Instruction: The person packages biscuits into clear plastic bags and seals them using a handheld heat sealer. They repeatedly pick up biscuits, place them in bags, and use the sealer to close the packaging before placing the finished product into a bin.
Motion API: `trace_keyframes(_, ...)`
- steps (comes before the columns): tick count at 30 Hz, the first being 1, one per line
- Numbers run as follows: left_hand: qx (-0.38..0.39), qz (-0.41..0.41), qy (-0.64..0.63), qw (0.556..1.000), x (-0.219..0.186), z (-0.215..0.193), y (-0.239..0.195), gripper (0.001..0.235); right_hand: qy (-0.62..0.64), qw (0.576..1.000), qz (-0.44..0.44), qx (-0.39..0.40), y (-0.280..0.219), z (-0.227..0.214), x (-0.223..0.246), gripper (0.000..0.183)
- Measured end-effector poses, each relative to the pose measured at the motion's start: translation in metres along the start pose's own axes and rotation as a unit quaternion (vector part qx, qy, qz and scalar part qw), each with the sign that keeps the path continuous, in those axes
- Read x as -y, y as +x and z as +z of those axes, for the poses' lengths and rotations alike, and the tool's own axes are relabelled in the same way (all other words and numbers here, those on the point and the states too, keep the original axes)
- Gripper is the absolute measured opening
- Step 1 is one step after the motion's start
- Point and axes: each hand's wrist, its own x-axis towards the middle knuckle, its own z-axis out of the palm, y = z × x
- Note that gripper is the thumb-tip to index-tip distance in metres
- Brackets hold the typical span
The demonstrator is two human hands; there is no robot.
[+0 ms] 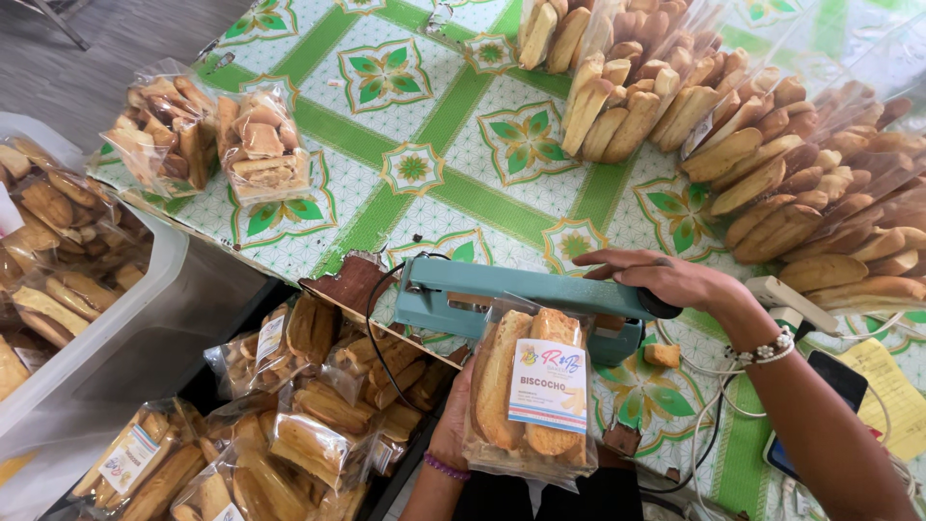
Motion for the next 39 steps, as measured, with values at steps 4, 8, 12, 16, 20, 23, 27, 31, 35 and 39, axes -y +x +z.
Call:
trace_keyframes(4,0.009,0.0,-0.015,1.0,0.001,0.004,-0.002,0.053,0.043,0.999,-0.004,0.014,-0.001,0.001,-0.002,0.065)
trace_keyframes(8,-0.001,0.001,-0.003,1.0,0.0,0.007,-0.003,0.053,0.108,0.994,-0.005,0.034,0.008,0.011,-0.01,0.063)
trace_keyframes(12,-0.031,-0.001,0.033,0.999,-0.003,0.005,-0.004,0.054,0.205,0.977,0.051,0.021,0.011,0.014,-0.017,0.059)
trace_keyframes(16,-0.021,0.014,0.033,0.999,-0.003,0.007,-0.004,0.054,0.073,0.995,0.058,-0.023,0.009,0.013,-0.017,0.057)
trace_keyframes(20,-0.012,0.026,0.046,0.999,-0.004,0.019,-0.006,0.054,0.153,0.986,0.061,-0.029,0.006,0.017,-0.012,0.056)
trace_keyframes(23,0.003,0.022,0.038,0.999,-0.005,0.028,-0.01,0.052,0.147,0.986,0.061,-0.044,0.003,0.019,-0.011,0.054)
trace_keyframes(27,0.013,-0.004,0.006,1.0,-0.005,0.034,-0.014,0.054,0.097,0.992,0.049,-0.068,0.003,0.018,-0.012,0.049)
trace_keyframes(31,0.021,-0.009,0.001,1.0,-0.005,0.035,-0.014,0.055,0.084,0.994,0.015,-0.073,0.003,0.018,-0.017,0.044)
trace_keyframes(35,0.03,0.001,0.019,0.999,-0.004,0.035,-0.015,0.056,0.064,0.995,0.016,-0.081,0.005,0.017,-0.022,0.043)
trace_keyframes(39,0.046,-0.023,-0.024,0.998,-0.003,0.039,-0.017,0.059,0.048,0.995,0.001,-0.086,0.007,0.016,-0.026,0.042)
